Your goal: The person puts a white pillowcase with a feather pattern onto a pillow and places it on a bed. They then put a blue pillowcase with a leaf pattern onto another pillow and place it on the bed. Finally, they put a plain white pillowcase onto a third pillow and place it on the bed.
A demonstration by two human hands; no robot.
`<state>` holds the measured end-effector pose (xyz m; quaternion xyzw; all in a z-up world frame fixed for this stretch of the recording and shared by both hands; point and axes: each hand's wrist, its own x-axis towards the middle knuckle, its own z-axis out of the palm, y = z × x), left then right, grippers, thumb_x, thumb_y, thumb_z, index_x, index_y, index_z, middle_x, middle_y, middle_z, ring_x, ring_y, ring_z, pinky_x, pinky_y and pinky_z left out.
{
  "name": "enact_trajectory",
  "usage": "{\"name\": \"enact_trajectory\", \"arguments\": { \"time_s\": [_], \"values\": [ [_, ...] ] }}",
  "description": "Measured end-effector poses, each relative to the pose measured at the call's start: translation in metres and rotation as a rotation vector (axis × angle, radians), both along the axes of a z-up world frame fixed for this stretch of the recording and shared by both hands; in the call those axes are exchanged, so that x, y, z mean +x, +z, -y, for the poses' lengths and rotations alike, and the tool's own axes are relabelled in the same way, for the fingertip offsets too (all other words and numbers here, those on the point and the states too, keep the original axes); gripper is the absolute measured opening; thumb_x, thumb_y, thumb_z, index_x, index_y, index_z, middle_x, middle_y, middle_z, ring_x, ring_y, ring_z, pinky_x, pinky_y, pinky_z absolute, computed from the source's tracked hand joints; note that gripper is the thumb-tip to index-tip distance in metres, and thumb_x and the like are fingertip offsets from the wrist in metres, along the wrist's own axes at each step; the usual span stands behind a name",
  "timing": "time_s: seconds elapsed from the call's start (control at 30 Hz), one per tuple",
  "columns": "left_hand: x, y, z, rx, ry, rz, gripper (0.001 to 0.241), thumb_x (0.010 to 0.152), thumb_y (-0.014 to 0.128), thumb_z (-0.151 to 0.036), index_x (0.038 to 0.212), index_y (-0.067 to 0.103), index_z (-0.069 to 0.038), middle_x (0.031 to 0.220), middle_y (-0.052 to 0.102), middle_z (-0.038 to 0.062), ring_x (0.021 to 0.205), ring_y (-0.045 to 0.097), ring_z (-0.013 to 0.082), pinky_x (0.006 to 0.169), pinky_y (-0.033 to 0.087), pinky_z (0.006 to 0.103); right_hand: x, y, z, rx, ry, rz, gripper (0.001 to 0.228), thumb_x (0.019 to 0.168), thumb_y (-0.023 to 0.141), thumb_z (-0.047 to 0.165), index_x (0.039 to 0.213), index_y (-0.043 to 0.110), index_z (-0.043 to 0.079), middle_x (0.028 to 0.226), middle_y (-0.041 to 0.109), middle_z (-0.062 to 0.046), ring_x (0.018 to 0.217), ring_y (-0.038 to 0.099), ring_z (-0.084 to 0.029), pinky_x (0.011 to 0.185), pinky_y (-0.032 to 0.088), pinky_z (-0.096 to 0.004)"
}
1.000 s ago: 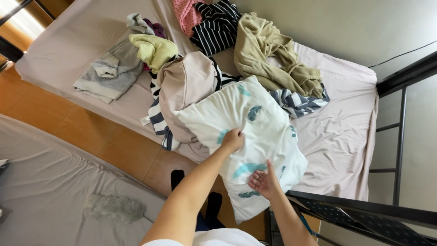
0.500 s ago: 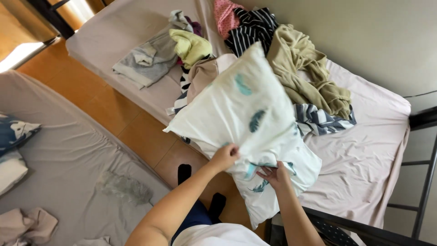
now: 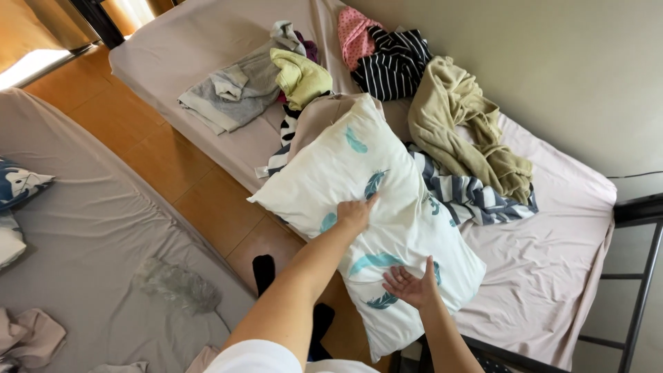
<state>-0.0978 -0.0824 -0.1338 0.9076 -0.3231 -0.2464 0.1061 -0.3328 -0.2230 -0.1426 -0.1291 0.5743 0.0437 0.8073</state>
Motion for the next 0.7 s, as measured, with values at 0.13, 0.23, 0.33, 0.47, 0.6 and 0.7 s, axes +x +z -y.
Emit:
{"name": "enact_trajectory", "arguments": {
  "time_s": [0.13,0.23,0.33,0.47,0.6,0.7],
  "values": [
    [-0.004,-0.041,0.006,-0.102,0.031,0.038,0.050,0.093,0.055,-0.011,0.139,0.057,-0.030,0.117,0.073,0.009,0.108,0.070,0.0293,0.087,0.056,0.0460,0.028,0.012,0.004,0.034,0.127,-0.008,0.104,0.074,0.047,0.093,0.108,0.057,-0.004,0.108,0.067,-0.023,0.115,0.060,-0.048,0.109,0.038,-0.066],
    [-0.019,-0.027,-0.009,-0.214,0.197,-0.020,0.023,0.096,0.054,-0.014,0.115,0.067,-0.012,0.112,0.073,0.014,0.104,0.070,0.0333,0.087,0.055,0.0465,0.027,-0.027,0.018,0.053,0.225,-0.047,0.098,0.079,0.045,0.090,0.105,0.056,-0.004,0.106,0.067,-0.022,0.114,0.062,-0.048,0.109,0.040,-0.067],
    [-0.027,0.009,-0.029,-0.390,0.276,-0.080,0.024,0.094,0.052,-0.014,0.115,0.062,-0.009,0.103,0.074,0.017,0.098,0.070,0.0372,0.086,0.054,0.0481,0.016,-0.109,0.055,0.024,0.247,-0.025,0.081,0.092,0.050,0.079,0.102,0.056,-0.001,0.101,0.064,-0.015,0.109,0.063,-0.038,0.109,0.046,-0.068],
    [-0.020,0.008,-0.051,-0.458,0.297,-0.129,0.022,0.094,0.052,-0.019,0.110,0.063,-0.010,0.100,0.073,0.017,0.096,0.068,0.0372,0.084,0.053,0.0487,0.024,-0.126,0.059,-0.070,0.206,0.043,0.046,0.107,0.045,0.043,0.100,0.059,-0.001,0.107,0.067,-0.015,0.109,0.065,-0.033,0.107,0.047,-0.069],
    [-0.008,0.013,-0.064,-0.344,0.225,-0.265,0.023,0.092,0.055,-0.021,0.111,0.060,-0.009,0.104,0.073,0.016,0.095,0.070,0.0332,0.082,0.055,0.0462,0.028,-0.066,0.016,-0.197,0.214,0.060,0.034,0.104,0.037,0.026,0.098,0.057,0.000,0.115,0.068,-0.016,0.117,0.065,-0.039,0.106,0.042,-0.072],
    [-0.008,0.026,-0.061,-0.294,0.129,-0.183,0.031,0.091,0.058,-0.020,0.120,0.062,-0.013,0.109,0.074,0.010,0.100,0.069,0.0299,0.082,0.055,0.0452,0.016,-0.058,0.002,-0.213,0.205,0.070,0.030,0.103,0.039,0.024,0.100,0.057,-0.001,0.118,0.066,-0.016,0.120,0.063,-0.040,0.106,0.042,-0.071]
  ]
}}
